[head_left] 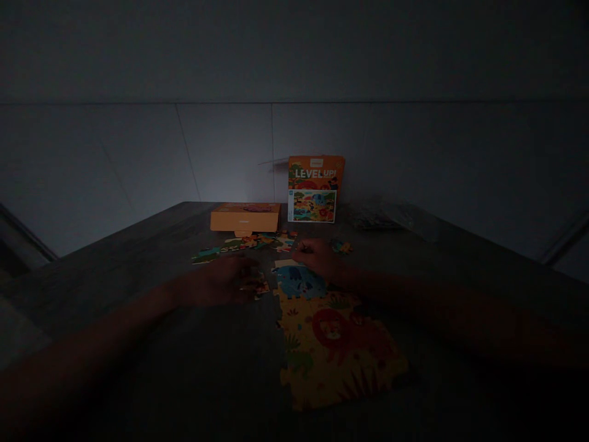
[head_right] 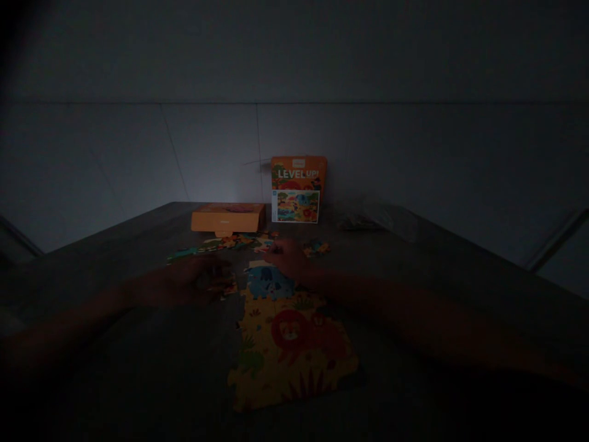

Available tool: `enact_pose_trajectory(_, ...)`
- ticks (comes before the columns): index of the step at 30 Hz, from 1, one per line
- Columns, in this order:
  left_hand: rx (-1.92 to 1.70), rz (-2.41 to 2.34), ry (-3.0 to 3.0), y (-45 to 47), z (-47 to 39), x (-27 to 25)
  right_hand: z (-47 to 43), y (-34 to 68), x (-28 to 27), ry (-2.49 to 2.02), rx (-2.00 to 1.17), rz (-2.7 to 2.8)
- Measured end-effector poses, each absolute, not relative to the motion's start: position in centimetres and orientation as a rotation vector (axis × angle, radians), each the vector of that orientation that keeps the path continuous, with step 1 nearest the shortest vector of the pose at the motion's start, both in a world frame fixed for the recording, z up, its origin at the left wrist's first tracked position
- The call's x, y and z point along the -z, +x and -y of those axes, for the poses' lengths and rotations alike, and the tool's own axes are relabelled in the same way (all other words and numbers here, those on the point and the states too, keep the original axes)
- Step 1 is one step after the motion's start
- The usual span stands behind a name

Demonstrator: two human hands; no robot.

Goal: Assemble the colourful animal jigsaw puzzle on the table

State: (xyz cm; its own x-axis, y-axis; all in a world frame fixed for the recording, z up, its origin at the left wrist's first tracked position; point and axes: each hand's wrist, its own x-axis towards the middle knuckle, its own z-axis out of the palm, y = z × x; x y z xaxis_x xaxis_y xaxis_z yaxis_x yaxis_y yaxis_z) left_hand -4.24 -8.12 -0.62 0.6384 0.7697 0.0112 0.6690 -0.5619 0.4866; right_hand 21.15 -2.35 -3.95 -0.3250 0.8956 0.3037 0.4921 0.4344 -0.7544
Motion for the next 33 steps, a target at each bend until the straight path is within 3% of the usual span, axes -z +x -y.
enact_pose_trajectory(5,-0.32,-1.027,2.402,-4.1,8.6,0.4,2.7,21.1,4.3,-1.123,-0.565,2.125)
enact_pose_trajectory(10,-0.273,-0.94,2.533,-2.4,9.6,0.0,4.4,21.0,4.7,-1.034,-0.008,2.448)
enact_pose_trajectory(13,-0.272,-0.889,2.578,-2.2,9.6,0.1,5.2,21.0,4.6,-1.054,0.173,2.476)
enact_pose_trajectory(33,-0.186,-0.784,2.766,-2.5,9.4,-0.5,4.5,22.0,3.8,-0.981,0.158,2.597)
